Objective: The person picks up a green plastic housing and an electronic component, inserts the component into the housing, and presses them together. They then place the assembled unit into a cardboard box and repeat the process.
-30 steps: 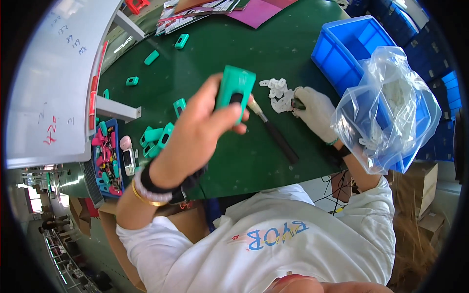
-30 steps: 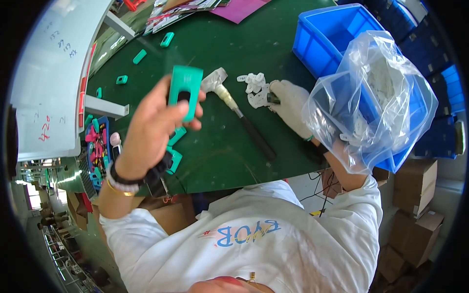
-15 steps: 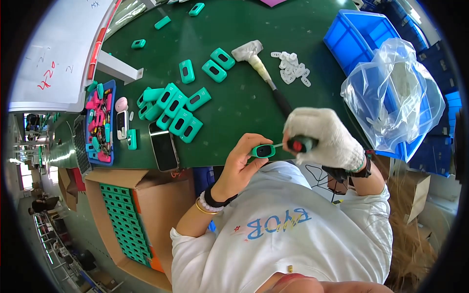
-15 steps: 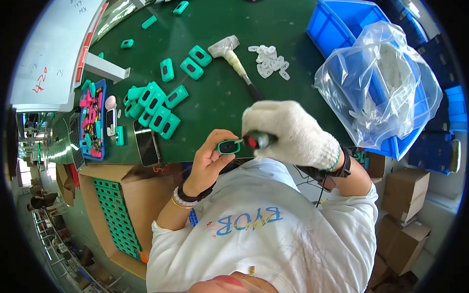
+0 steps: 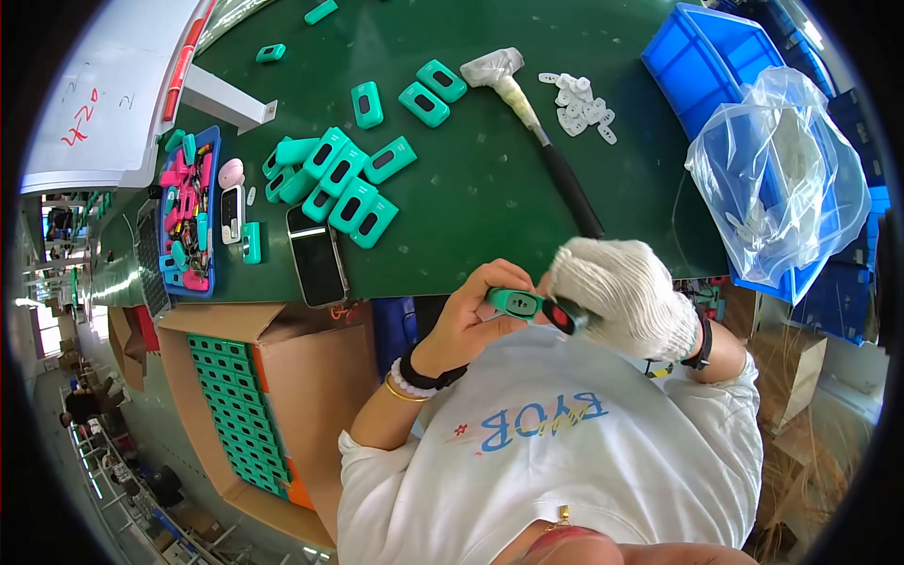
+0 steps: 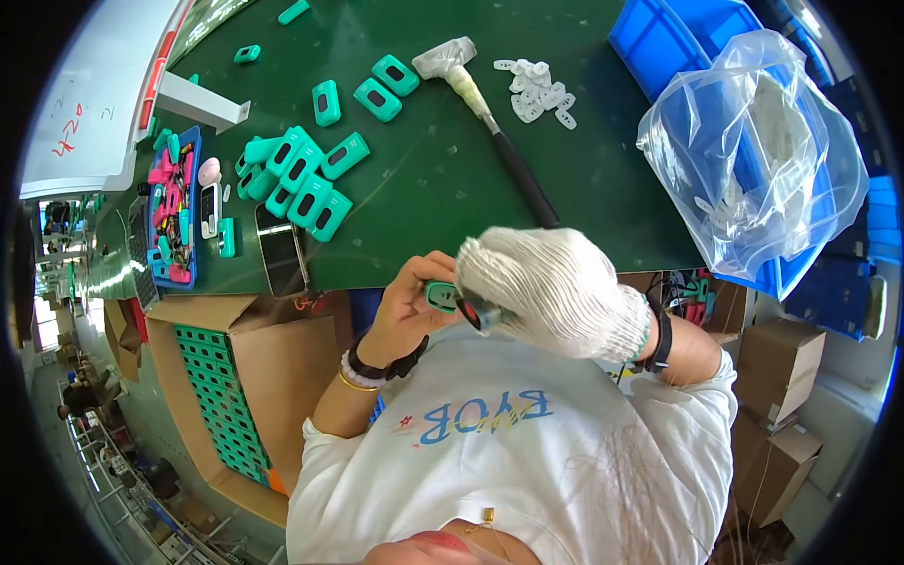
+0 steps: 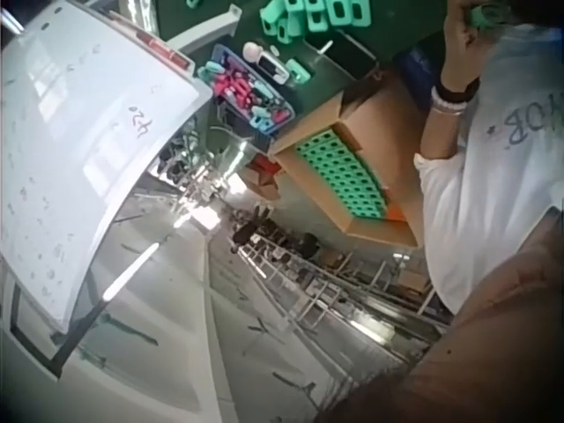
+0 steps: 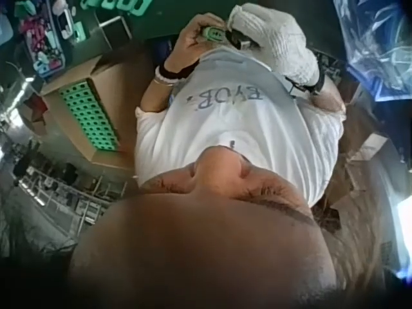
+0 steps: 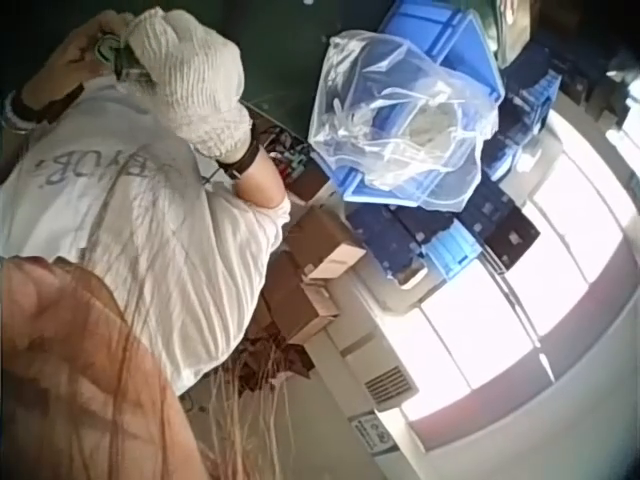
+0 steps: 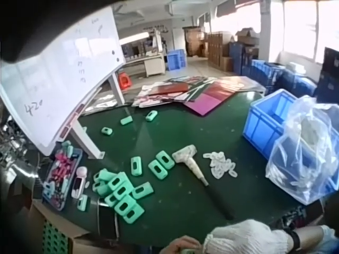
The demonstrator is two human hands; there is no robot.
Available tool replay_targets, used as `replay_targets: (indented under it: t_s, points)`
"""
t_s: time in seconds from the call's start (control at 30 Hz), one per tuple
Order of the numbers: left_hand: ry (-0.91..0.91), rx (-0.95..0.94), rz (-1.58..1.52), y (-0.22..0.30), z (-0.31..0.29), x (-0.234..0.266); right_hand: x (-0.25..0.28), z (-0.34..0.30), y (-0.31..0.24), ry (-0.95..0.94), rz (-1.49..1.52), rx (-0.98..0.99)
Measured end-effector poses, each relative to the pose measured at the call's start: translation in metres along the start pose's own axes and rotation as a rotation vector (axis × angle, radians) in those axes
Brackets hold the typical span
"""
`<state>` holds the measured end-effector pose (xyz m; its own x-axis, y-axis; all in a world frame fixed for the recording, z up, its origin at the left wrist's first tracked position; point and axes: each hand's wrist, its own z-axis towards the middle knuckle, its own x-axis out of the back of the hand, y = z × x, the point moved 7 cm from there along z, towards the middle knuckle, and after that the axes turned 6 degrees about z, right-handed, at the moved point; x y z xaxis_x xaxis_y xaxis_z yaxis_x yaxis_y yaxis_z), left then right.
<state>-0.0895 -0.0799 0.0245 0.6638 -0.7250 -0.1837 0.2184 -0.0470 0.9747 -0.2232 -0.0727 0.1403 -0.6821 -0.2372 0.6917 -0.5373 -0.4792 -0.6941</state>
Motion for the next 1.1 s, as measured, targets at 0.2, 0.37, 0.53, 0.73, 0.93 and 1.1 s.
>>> replay_targets:
  t_s: [0.2, 0.37, 0.53, 0.73, 0.93, 1.1]
  points:
    - [0.039, -0.071, 0.011, 0.005, 0.0, 0.003, -0.026, -0.016, -0.007, -0.133, -0.03, -0.109]
    - [0.024, -0.113, 0.254, 0.004, -0.003, 0.004, -0.034, -0.022, 0.005, -0.114, 0.218, -0.208]
    - [0.02, -0.069, 0.203, -0.004, -0.007, 0.007, -0.038, -0.026, 0.007, -0.197, 0.222, -0.262]
    - [0.031, -0.163, 0.406, 0.009, -0.005, 0.007, -0.041, -0.025, 0.006, -0.23, 0.207, -0.211]
    - [0.074, -0.05, 0.215, -0.003, -0.012, 0.01, -0.025, -0.028, 0.012, -0.08, 0.461, -0.42]
    - [0.11, -0.089, 0.293, 0.007, -0.016, 0.012, -0.023, -0.02, 0.017, -0.17, 0.158, -0.366]
